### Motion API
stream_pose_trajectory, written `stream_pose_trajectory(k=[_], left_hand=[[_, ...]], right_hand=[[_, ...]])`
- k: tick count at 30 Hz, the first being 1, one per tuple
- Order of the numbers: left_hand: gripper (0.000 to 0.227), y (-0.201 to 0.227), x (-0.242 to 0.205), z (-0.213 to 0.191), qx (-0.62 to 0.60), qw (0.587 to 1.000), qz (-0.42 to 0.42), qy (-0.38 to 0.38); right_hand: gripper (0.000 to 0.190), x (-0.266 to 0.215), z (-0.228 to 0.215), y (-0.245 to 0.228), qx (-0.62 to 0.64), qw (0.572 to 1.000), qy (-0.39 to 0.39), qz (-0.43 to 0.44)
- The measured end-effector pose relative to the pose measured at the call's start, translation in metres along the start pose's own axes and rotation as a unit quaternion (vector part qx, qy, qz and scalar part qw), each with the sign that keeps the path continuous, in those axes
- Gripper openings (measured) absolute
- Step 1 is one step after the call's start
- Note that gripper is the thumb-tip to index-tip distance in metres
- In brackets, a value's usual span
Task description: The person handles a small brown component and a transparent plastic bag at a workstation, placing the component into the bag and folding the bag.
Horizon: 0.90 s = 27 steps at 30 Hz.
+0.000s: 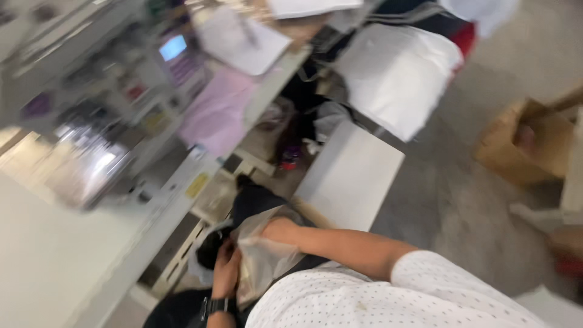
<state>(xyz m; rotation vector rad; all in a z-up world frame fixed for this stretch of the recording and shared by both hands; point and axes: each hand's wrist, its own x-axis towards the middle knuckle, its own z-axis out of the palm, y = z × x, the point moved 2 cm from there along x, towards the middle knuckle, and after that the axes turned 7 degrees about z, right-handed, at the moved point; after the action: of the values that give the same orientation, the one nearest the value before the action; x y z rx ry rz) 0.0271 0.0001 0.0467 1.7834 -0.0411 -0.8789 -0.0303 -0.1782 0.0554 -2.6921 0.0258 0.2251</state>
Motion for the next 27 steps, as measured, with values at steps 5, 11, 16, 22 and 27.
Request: stream_pose_trajectory(k=[5,11,16,22,27], left_hand=[[0.059,-0.008,0.007,-0.002,-0.008,0.997,-0.069,0.019],[0.058,-0.034,0.024,-0.006,0.009,0.998,-0.053,0.022],[0.067,-0.001,0.009,-0.004,0.071,0.991,-0.097,0.054],[0.063,0.002,0.011,-0.007,0.101,0.984,-0.126,0.073],[0.082,-0.024,0.013,-0.005,0.027,0.999,0.035,0.020]], right_hand=[[0.034,-0.005,0.003,-0.002,0.069,0.997,0.007,-0.021],[0.029,-0.012,0.010,0.013,0.049,0.989,0.025,-0.139],[0.023,-0.027,-0.012,-0.003,0.257,0.966,0.017,-0.033],[0.008,-0.031,-0.024,-0.010,0.272,0.961,-0.023,-0.037],[0.008,-0.033,-0.037,-0.001,0.296,0.953,-0.021,-0.054]])
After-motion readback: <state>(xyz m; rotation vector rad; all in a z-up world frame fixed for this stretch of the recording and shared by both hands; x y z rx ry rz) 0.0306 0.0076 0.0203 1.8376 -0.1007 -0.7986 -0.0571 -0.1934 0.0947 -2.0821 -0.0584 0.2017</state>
